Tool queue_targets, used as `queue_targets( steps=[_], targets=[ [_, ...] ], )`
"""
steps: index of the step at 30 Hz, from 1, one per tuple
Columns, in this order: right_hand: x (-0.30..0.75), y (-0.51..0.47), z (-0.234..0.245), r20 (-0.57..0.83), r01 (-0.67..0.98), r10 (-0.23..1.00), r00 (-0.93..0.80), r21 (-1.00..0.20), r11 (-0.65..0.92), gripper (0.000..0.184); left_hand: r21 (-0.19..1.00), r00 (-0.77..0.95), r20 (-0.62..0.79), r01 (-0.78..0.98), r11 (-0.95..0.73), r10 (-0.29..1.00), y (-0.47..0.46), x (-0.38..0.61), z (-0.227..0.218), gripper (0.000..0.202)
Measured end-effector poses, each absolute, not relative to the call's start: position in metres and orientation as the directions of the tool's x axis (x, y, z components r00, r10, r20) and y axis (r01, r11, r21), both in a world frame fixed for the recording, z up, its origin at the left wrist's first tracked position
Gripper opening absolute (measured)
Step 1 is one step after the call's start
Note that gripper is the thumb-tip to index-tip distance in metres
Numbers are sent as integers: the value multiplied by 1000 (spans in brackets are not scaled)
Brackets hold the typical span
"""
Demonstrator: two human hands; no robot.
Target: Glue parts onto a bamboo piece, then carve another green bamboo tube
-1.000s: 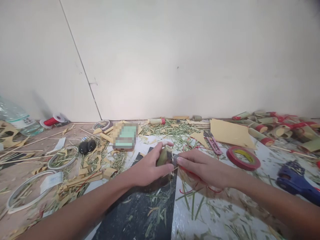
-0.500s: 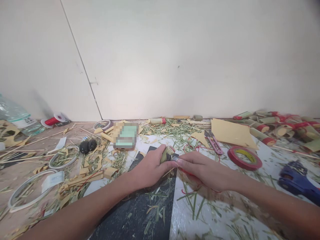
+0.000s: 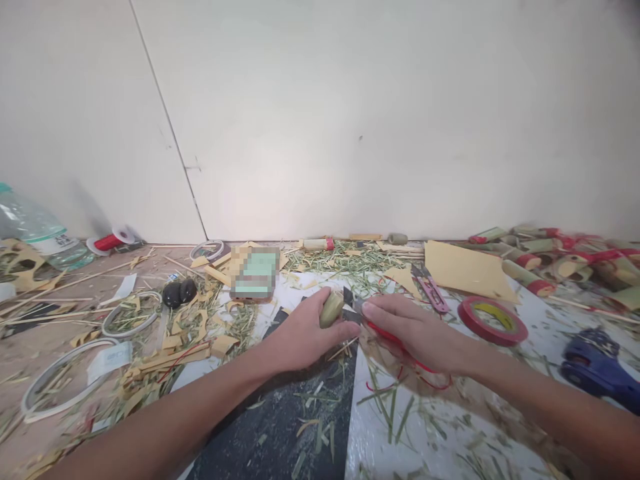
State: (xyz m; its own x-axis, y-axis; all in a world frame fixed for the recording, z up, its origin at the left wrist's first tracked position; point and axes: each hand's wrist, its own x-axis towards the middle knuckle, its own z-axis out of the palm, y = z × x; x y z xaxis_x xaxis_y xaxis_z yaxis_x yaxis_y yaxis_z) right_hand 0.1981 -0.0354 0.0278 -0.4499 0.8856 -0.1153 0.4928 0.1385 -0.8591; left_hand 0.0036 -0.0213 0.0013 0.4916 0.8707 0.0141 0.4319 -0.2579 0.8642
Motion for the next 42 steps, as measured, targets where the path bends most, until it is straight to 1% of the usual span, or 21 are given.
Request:
queue_targets(
  steps=[4,7,10,13,17,20,22,25,29,32,35,39,42],
  targets=[
    [197,-39,33,-122,596,851,-511,-763,249,46,892,591,-5,367,-263,807,-20,2,5,36],
    [197,-41,32,-143,633,837,-527,-724,275,42,885,608,6,366,-287,794,-21,2,8,36],
    [197,-40,27,-161,640,837,-523,-723,261,42,847,578,21,423,-321,816,-22,3,7,32],
    [195,-41,24,-132,641,853,-505,-719,268,43,831,538,38,450,-325,842,-22,5,3,33],
    [191,-41,26,-59,634,908,-415,-734,242,47,850,483,48,440,-290,874,-23,7,1,34],
    [192,-39,28,18,608,941,-339,-759,234,49,890,489,19,389,-238,872,-22,6,3,33],
    [193,-38,30,3,585,936,-352,-780,222,50,910,522,1,353,-217,853,-20,5,5,30],
    [195,-38,30,-99,566,892,-441,-802,190,50,915,547,0,338,-221,837,-18,3,6,30],
    [194,-41,32,-98,586,845,-527,-762,277,47,918,575,-2,324,-226,818,-17,1,3,36],
    [192,-42,34,-143,599,813,-564,-749,284,46,912,574,-24,348,-218,818,-17,0,2,42],
    [192,-43,32,-145,617,821,-552,-734,285,43,902,581,-7,355,-245,814,-17,0,3,41],
    [192,-44,27,-98,648,855,-510,-697,307,42,899,599,42,326,-292,800,-18,3,5,29],
    [192,-43,26,-59,647,893,-446,-710,276,44,904,551,39,335,-264,833,-20,5,3,29]
  ],
)
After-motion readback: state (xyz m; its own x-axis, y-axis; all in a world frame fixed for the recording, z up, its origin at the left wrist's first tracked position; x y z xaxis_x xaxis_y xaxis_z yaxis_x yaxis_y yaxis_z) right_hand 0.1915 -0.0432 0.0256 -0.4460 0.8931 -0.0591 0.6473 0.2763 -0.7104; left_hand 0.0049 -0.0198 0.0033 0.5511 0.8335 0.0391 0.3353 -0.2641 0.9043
